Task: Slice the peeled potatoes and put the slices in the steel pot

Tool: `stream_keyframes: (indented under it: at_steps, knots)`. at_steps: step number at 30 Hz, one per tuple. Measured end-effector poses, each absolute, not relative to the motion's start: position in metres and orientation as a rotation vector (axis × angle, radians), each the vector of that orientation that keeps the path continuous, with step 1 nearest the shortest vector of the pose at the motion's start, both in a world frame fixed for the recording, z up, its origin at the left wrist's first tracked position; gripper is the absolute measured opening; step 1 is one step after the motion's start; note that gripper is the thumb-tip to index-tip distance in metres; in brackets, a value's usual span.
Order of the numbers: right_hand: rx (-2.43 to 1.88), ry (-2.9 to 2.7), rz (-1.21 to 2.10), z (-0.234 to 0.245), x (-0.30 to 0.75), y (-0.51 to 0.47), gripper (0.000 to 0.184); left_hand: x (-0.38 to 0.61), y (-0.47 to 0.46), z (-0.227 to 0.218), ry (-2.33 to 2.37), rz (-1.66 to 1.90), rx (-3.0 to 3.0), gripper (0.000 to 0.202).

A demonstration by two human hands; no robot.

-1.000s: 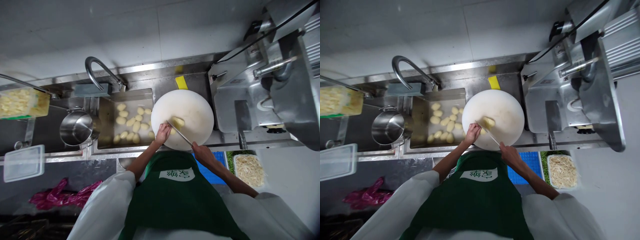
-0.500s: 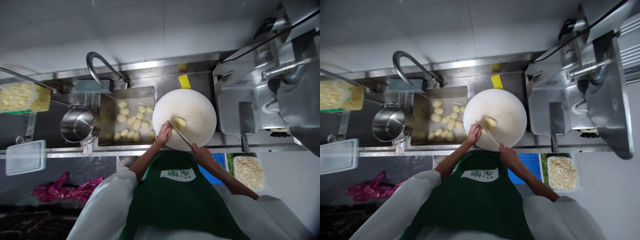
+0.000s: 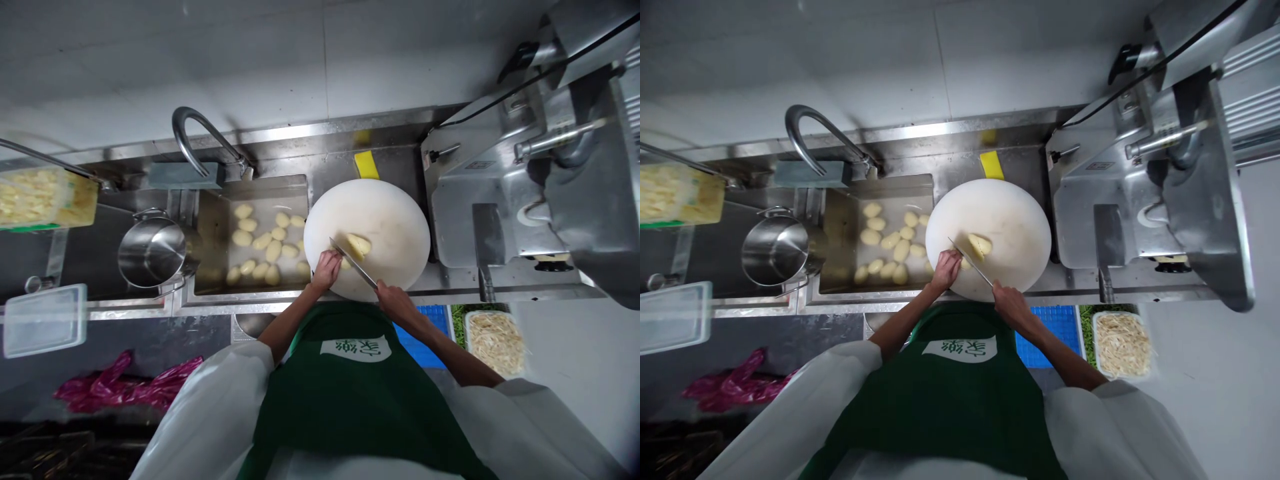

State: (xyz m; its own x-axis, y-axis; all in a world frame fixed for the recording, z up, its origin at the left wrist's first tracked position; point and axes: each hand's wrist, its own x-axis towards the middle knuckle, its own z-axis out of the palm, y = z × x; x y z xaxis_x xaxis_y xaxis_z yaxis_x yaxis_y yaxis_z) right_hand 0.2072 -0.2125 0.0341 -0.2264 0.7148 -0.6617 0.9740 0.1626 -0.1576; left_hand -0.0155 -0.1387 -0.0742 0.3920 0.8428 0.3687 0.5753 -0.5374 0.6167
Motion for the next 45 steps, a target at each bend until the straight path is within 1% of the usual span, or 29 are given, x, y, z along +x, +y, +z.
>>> stream_keyframes:
  at_steps: [6, 13, 20, 28, 32, 37, 45]
  knots:
    - [1.606, 2.025, -0.785, 0.046, 0.213, -0.225, 0.016, -0.014, -0.139, -0.073, 1.219, 0.946, 2.259, 0.021]
    - [1.58, 2.0, -0.792, 0.033, 0.199, -0.212, 0.018, -0.019, -0.14, -0.076, 1.187, 0.948, 2.245, 0.024]
    - [1.61, 2.057, -0.764, 0.047, 0.211, -0.227, 0.019, -0.019, -0.141, -0.083, 1.179, 0.975, 2.259, 0.024]
    - [1.581, 1.957, -0.784, 0.033, 0.197, -0.214, 0.017, -0.021, -0.143, -0.082, 1.181, 0.968, 2.237, 0.024]
    - [1.586, 1.982, -0.821, 0.045, 0.202, -0.219, 0.018, -0.021, -0.143, -0.083, 1.19, 0.968, 2.23, 0.024]
    - [1.633, 1.978, -0.86, 0.059, 0.209, -0.228, 0.023, -0.02, -0.143, -0.086, 1.206, 0.967, 2.226, 0.024]
    - [1.601, 1.911, -0.881, 0.036, 0.195, -0.214, 0.02, -0.024, -0.143, -0.086, 1.188, 0.951, 2.25, 0.024]
